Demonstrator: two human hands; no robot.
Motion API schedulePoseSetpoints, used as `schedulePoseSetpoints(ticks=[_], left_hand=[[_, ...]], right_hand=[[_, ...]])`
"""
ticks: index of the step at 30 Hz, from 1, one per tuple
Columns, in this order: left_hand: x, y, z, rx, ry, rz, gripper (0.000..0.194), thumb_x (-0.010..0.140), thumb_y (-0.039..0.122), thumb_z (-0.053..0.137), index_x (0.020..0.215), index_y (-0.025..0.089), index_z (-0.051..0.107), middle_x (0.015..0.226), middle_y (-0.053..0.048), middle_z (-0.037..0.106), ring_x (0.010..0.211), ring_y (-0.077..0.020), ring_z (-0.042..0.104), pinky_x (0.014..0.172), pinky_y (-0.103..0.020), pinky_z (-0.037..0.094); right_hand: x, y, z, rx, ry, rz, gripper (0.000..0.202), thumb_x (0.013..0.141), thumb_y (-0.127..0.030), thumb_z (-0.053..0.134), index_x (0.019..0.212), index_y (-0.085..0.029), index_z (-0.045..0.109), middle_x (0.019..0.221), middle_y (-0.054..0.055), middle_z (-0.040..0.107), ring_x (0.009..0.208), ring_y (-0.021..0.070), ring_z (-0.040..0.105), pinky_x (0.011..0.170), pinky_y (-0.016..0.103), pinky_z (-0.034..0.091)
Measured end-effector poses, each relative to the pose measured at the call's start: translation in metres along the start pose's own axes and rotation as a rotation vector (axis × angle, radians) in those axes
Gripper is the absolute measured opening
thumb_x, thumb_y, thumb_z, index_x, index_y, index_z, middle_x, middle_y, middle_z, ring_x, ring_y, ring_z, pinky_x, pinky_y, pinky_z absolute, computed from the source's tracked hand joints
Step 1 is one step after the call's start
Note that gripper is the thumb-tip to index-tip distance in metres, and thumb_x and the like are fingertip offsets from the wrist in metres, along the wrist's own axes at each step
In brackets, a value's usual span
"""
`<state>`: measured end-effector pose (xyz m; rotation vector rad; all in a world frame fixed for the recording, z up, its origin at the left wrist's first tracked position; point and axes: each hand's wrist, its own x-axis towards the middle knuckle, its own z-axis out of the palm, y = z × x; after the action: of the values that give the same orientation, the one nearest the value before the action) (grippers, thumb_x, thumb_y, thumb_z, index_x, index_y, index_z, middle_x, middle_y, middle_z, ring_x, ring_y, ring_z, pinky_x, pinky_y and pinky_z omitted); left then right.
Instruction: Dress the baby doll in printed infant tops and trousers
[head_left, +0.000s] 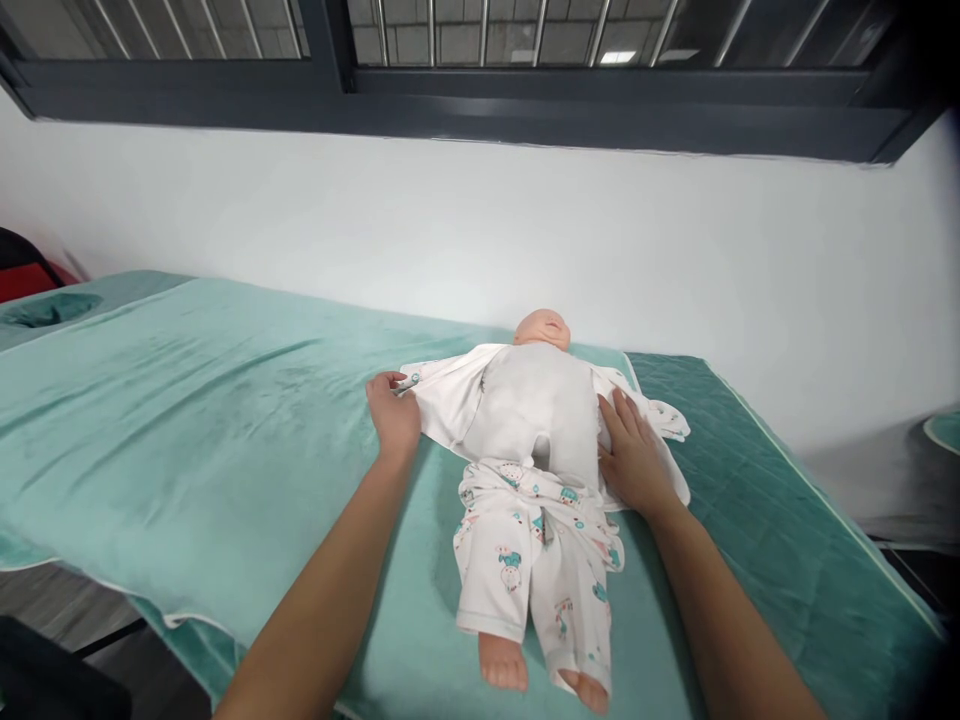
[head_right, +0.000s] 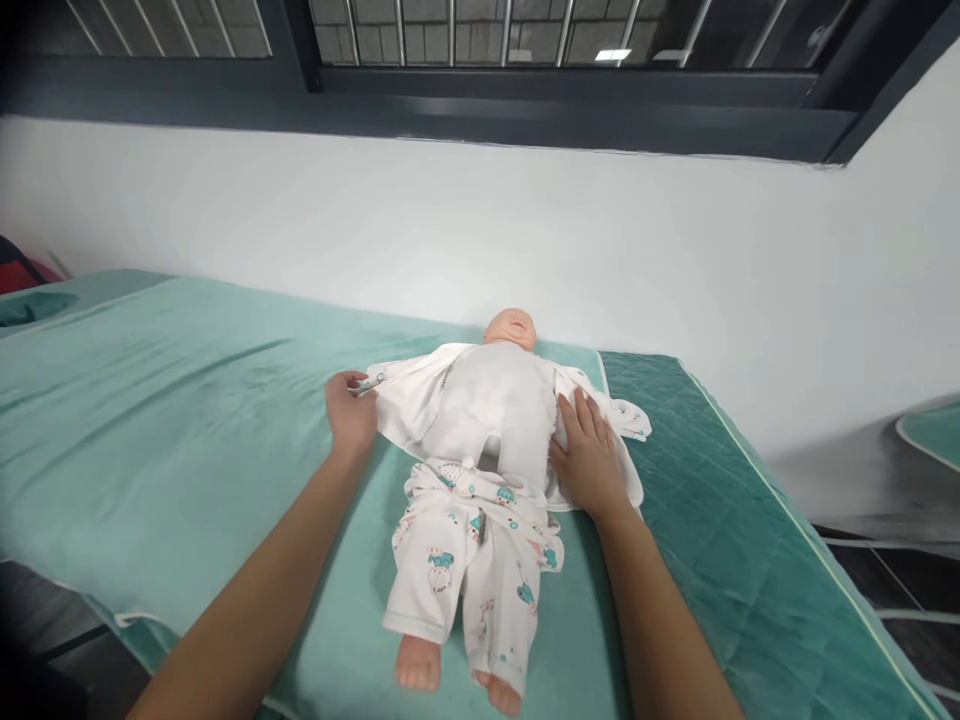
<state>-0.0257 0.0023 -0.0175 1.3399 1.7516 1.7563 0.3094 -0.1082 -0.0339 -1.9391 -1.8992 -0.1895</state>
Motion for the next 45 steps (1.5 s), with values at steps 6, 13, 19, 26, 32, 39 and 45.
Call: schedulePoseSetpoints(ticks=[6,13,19,26,32,39,45], left_hand=[[-0.012,0.001,-0.017,0.083,0.008,0.019,0.045,0.058,-0.008,0.045,0.09,0.02,0.06,0.098,-0.003,0.05,0.081,-0.0155,0.051,0.076,-0.03,0.043],[-0.02,0.016,-0.009,0.142,-0.082,0.429,0.032,0.077,0.001,0.045,0.098,0.021,0.06,0.106,-0.006,0.061,0.107,-0.021,0.056,0.092,-0.037,0.048],[-0.028,0.026,0.021,0.301,-0.665,0.741,0.045,0.093,0.015,0.038,0.135,0.024,0.053,0.143,-0.004,0.054,0.139,-0.0203,0.042,0.116,-0.041,0.033],[-0.033,0.027,0.023,0.449,-0.746,0.622,0.054,0.097,0.028,0.036,0.151,0.027,0.033,0.157,-0.007,0.035,0.15,-0.0287,0.018,0.119,-0.059,0.012],[-0.033,0.022,0.027,0.491,-0.614,0.508,0.053,0.095,0.035,0.044,0.147,0.028,0.04,0.156,-0.007,0.038,0.149,-0.0292,0.022,0.119,-0.055,0.02],[-0.028,0.015,0.017,0.436,-0.382,0.399,0.039,0.09,0.032,0.053,0.126,0.016,0.059,0.148,-0.018,0.046,0.143,-0.0348,0.031,0.113,-0.056,0.029],[-0.037,0.031,-0.002,-0.025,-0.49,0.323,0.018,0.088,0.032,0.057,0.097,0.02,0.068,0.101,-0.008,0.068,0.097,-0.0227,0.061,0.091,-0.039,0.047]], right_hand=[[0.0,0.003,0.001,0.005,0.018,-0.016,0.063,0.092,-0.027,0.044,0.152,-0.015,0.029,0.162,0.016,0.019,0.149,0.0333,0.018,0.114,0.057,0.031],[0.0,0.002,0.005,0.092,0.105,-0.013,0.063,0.089,-0.025,0.049,0.149,-0.018,0.034,0.16,0.016,0.026,0.147,0.0354,0.022,0.113,0.061,0.032],[0.002,-0.007,-0.001,0.183,0.17,-0.132,0.07,0.084,-0.013,0.045,0.152,-0.021,0.029,0.16,0.012,0.027,0.148,0.0303,0.024,0.115,0.057,0.031],[-0.002,-0.009,0.0,0.208,0.114,-0.145,0.078,0.08,-0.007,0.044,0.154,-0.018,0.024,0.161,0.012,0.026,0.148,0.0294,0.022,0.118,0.053,0.03],[-0.004,-0.009,-0.003,0.332,0.207,-0.113,0.06,0.085,-0.018,0.049,0.144,-0.019,0.041,0.153,0.014,0.039,0.142,0.0286,0.035,0.117,0.051,0.031],[-0.019,-0.036,-0.029,0.555,0.448,0.042,0.012,0.092,-0.028,0.052,0.098,-0.021,0.06,0.099,0.006,0.061,0.096,0.0212,0.058,0.087,0.038,0.048],[-0.065,-0.058,-0.041,0.725,0.16,0.033,0.02,0.095,-0.032,0.053,0.077,-0.022,0.054,0.069,-0.002,0.05,0.064,0.0136,0.046,0.062,0.028,0.038]])
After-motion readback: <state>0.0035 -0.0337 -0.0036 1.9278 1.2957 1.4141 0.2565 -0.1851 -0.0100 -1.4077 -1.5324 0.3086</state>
